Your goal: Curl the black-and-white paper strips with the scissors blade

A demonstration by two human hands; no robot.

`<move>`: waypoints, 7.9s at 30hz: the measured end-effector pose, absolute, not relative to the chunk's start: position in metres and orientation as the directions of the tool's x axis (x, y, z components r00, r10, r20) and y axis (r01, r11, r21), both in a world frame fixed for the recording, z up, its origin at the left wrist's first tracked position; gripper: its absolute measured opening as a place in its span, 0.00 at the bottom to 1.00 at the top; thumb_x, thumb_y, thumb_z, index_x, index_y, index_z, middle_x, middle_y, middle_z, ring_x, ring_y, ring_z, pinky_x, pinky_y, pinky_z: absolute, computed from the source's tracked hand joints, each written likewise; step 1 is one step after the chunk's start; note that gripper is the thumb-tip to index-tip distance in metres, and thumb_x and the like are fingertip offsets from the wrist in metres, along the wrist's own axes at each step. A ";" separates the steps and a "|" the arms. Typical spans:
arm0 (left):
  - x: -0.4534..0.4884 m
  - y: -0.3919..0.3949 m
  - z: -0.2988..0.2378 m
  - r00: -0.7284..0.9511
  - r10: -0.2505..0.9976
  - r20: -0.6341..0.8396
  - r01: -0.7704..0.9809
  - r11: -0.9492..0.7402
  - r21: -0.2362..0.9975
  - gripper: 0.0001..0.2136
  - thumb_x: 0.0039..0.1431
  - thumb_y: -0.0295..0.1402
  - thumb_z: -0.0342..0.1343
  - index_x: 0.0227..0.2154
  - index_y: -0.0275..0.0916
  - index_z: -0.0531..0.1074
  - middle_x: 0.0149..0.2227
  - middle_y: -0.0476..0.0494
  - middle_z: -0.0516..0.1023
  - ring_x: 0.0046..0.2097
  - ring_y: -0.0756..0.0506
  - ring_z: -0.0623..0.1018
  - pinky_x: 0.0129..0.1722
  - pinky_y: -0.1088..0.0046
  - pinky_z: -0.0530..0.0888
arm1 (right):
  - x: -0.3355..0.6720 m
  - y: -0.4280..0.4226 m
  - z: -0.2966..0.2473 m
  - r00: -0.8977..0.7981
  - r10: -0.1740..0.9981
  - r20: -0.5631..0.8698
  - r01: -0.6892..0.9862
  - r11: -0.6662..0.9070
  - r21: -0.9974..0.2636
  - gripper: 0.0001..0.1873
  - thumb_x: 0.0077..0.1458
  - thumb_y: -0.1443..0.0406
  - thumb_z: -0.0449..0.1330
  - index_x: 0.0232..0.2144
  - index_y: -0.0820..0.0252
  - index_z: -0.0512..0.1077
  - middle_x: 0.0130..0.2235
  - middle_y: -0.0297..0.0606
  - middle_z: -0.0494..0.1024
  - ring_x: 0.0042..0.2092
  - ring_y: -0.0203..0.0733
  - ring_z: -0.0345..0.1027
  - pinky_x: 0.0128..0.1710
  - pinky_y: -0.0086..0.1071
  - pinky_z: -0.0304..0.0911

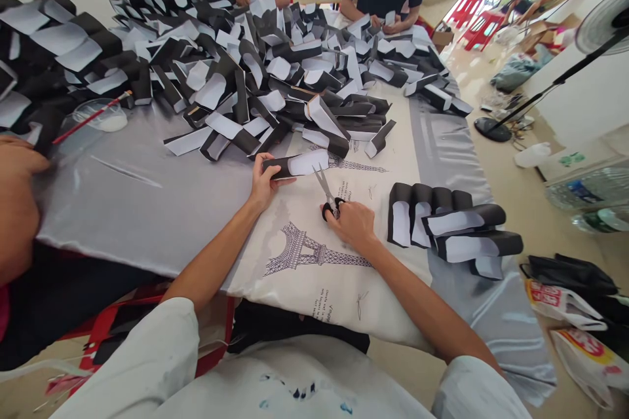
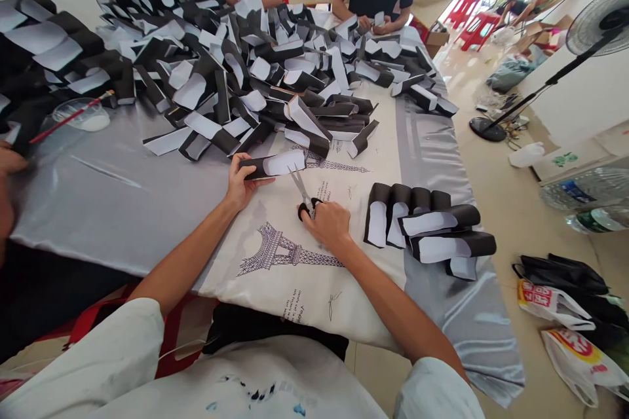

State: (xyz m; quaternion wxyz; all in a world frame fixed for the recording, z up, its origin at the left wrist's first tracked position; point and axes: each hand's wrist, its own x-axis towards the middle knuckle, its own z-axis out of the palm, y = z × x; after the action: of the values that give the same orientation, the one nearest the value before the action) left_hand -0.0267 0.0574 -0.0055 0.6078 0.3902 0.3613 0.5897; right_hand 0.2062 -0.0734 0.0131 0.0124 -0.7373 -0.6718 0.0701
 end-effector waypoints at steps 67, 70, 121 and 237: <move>-0.023 0.051 -0.023 0.218 0.956 0.198 -0.199 -0.155 0.968 0.22 0.62 0.49 0.70 0.52 0.39 0.78 0.47 0.40 0.82 0.33 0.44 0.86 0.34 0.56 0.91 | 0.202 -0.088 0.012 0.339 0.936 -0.095 0.924 -0.351 -0.155 0.33 0.77 0.44 0.51 0.38 0.58 0.86 0.39 0.48 0.86 0.41 0.48 0.80 0.37 0.34 0.58; -0.021 0.050 -0.023 0.222 0.960 0.173 -0.209 -0.126 0.970 0.25 0.61 0.50 0.70 0.53 0.38 0.78 0.45 0.40 0.84 0.32 0.43 0.86 0.35 0.54 0.92 | 0.199 -0.089 0.014 0.361 0.928 -0.097 0.911 -0.373 -0.178 0.33 0.75 0.42 0.53 0.36 0.57 0.86 0.37 0.47 0.86 0.41 0.49 0.80 0.37 0.34 0.58; -0.011 0.049 -0.022 0.208 0.972 0.110 -0.183 -0.072 0.980 0.26 0.60 0.56 0.71 0.49 0.38 0.80 0.45 0.40 0.84 0.30 0.44 0.86 0.27 0.62 0.89 | 0.202 -0.092 0.014 0.300 0.950 -0.088 0.930 -0.312 -0.197 0.29 0.74 0.44 0.56 0.33 0.57 0.82 0.34 0.43 0.85 0.38 0.47 0.80 0.35 0.35 0.54; -0.008 0.052 -0.032 0.298 0.892 0.339 -0.014 -0.351 0.936 0.27 0.60 0.47 0.72 0.58 0.40 0.80 0.59 0.34 0.85 0.62 0.32 0.83 0.63 0.48 0.81 | 0.203 -0.096 0.024 0.162 0.975 -0.153 0.971 -0.185 -0.154 0.30 0.75 0.43 0.53 0.34 0.56 0.82 0.37 0.43 0.86 0.40 0.48 0.79 0.35 0.35 0.54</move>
State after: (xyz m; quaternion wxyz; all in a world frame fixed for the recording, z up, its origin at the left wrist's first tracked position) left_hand -0.0082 0.0517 -0.0316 0.4624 0.6598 0.3330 0.4899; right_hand 0.2028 -0.0963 0.0244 0.0097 -0.7621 -0.6382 0.1088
